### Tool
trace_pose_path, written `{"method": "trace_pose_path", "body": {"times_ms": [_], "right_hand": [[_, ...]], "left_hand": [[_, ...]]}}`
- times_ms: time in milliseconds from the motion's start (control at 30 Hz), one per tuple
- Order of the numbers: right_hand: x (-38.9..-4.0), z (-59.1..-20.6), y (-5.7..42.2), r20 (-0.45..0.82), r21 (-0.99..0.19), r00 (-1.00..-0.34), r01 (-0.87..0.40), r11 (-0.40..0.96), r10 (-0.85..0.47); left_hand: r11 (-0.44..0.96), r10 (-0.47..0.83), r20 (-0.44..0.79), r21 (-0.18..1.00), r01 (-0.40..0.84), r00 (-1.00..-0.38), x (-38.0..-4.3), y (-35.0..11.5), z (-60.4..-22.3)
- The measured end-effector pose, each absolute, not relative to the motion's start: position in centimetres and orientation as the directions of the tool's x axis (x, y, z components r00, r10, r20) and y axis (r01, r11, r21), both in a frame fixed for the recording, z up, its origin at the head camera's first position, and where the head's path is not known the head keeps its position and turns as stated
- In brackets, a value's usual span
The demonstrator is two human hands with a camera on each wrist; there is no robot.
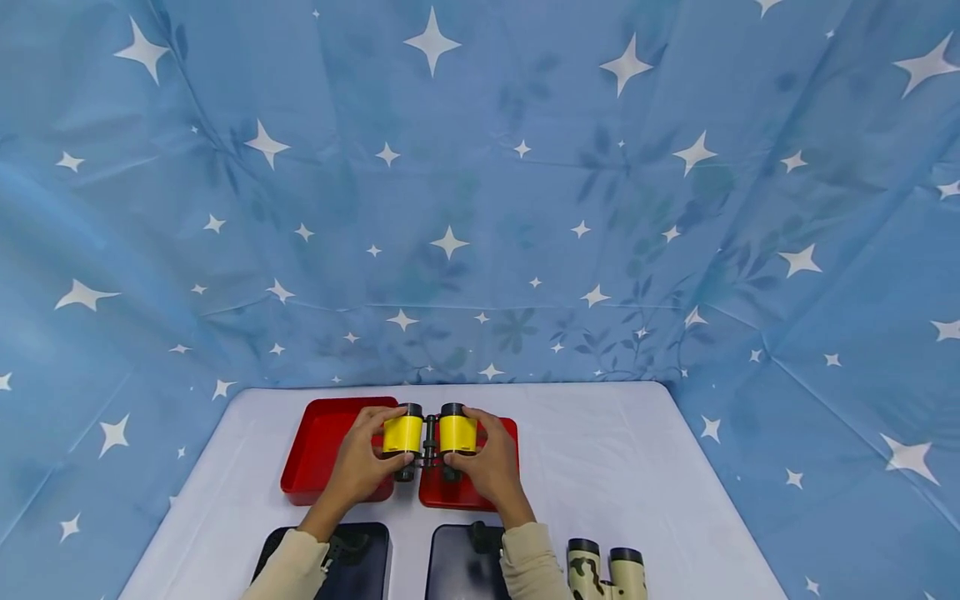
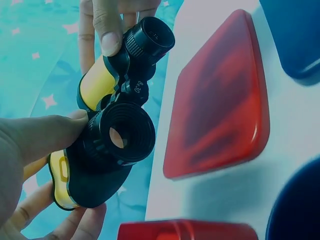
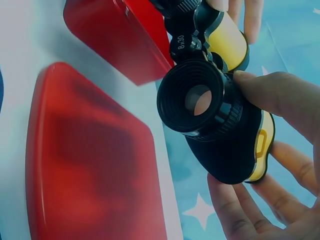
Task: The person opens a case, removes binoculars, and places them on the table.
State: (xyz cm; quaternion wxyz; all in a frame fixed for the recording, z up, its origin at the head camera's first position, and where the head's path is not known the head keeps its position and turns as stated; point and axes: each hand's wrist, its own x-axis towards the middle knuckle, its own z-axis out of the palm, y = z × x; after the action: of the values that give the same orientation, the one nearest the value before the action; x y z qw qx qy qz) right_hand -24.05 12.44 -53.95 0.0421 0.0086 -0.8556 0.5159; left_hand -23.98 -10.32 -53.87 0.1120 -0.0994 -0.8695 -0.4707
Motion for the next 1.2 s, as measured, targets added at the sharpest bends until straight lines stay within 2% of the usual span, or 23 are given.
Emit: {"method": "trace_pose_path", "body": {"times_ms": [567, 1200], "right_hand": [[-23.4, -54.1, 17.4, 0.021, -0.891, -0.992, 0.037, 0.452, 0.122], [-22.4, -54.7, 22.3, -0.029, -0.861, -0.981, 0.123, 0.494, 0.194]], "left_hand": [[0.510, 0.143, 0.269, 0.804, 0.304, -0.952, -24.3, -5.9, -54.3], [0.481, 0.190, 0.197, 0.835, 0.266, -0.962, -24.7, -0.4, -55.5]]}}
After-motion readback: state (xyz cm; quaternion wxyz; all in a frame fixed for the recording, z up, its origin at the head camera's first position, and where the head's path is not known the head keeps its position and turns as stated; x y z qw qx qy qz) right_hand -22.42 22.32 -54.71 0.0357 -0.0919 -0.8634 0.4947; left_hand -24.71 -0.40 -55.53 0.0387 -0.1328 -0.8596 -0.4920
